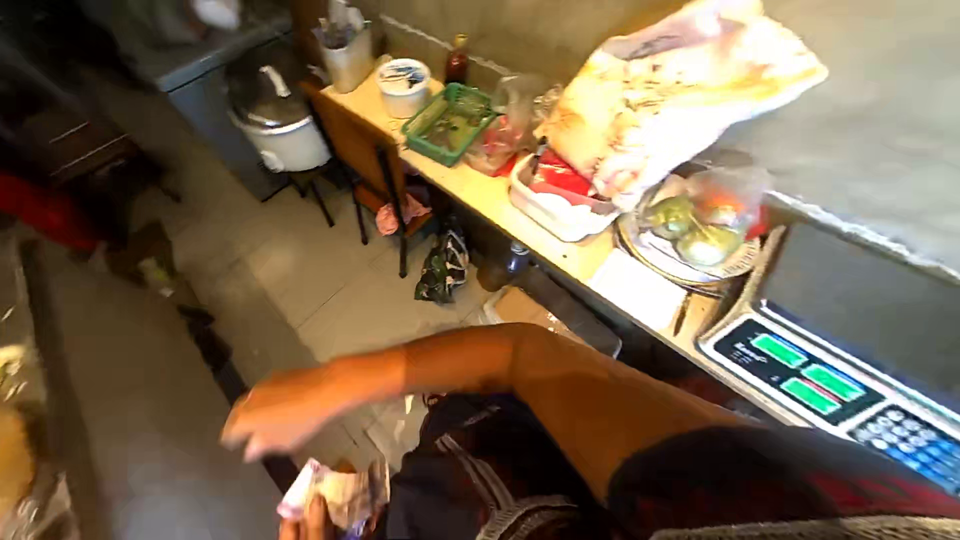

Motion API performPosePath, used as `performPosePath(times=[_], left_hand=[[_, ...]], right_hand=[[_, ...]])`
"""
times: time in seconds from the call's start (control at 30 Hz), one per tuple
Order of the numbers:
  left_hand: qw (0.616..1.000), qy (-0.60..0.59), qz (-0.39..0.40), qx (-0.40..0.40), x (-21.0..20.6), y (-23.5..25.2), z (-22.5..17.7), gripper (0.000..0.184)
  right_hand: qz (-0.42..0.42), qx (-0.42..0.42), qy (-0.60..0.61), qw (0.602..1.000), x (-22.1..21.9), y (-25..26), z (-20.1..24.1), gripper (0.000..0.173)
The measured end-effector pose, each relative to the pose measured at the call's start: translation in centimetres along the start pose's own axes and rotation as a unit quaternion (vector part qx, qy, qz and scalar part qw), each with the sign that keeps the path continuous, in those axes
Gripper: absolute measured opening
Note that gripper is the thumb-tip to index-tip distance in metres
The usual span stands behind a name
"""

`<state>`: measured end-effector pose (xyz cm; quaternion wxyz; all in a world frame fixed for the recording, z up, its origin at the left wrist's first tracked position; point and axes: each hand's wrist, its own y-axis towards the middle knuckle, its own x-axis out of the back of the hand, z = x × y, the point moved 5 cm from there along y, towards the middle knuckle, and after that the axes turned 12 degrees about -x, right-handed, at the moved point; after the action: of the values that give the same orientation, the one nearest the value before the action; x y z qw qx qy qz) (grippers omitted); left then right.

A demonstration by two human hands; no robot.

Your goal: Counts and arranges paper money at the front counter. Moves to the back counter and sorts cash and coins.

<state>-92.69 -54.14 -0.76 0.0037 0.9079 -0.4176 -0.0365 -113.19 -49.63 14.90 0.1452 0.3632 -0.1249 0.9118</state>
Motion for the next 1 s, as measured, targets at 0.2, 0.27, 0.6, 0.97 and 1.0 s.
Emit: performPosePath(times=[0.2, 0.27, 0.6, 0.97, 1.0], left_hand=[[0.987, 0.017, 0.156, -0.027, -16.9, 15.3, -2.8, 0.015], [0.979, 0.01, 0.201, -0.036, -21.7, 19.8, -3.3, 0.012], [0.883, -0.254, 0.384, 0.088, -43.5, 41.0, -2.4, 0.021], [0.795, -0.272, 0.417, 0.346, -65.2, 65.3, -2.5, 0.038], [0.799, -0.248, 0.419, 0.352, -67.3, 66.7, -2.0, 0.034]], right_hand=[[-0.307, -0.281, 0.142, 0.898, 19.7, -11.4, -23.7, 0.027], [-0.383, -0.338, 0.152, 0.846, 22.6, -15.0, -28.7, 0.026], [-0.492, -0.462, 0.12, 0.728, 35.8, -14.2, -43.0, 0.028], [-0.469, -0.681, 0.219, 0.518, 51.3, -4.2, -66.0, 0.061], [-0.46, -0.695, 0.226, 0.504, 51.6, -4.3, -66.3, 0.06]])
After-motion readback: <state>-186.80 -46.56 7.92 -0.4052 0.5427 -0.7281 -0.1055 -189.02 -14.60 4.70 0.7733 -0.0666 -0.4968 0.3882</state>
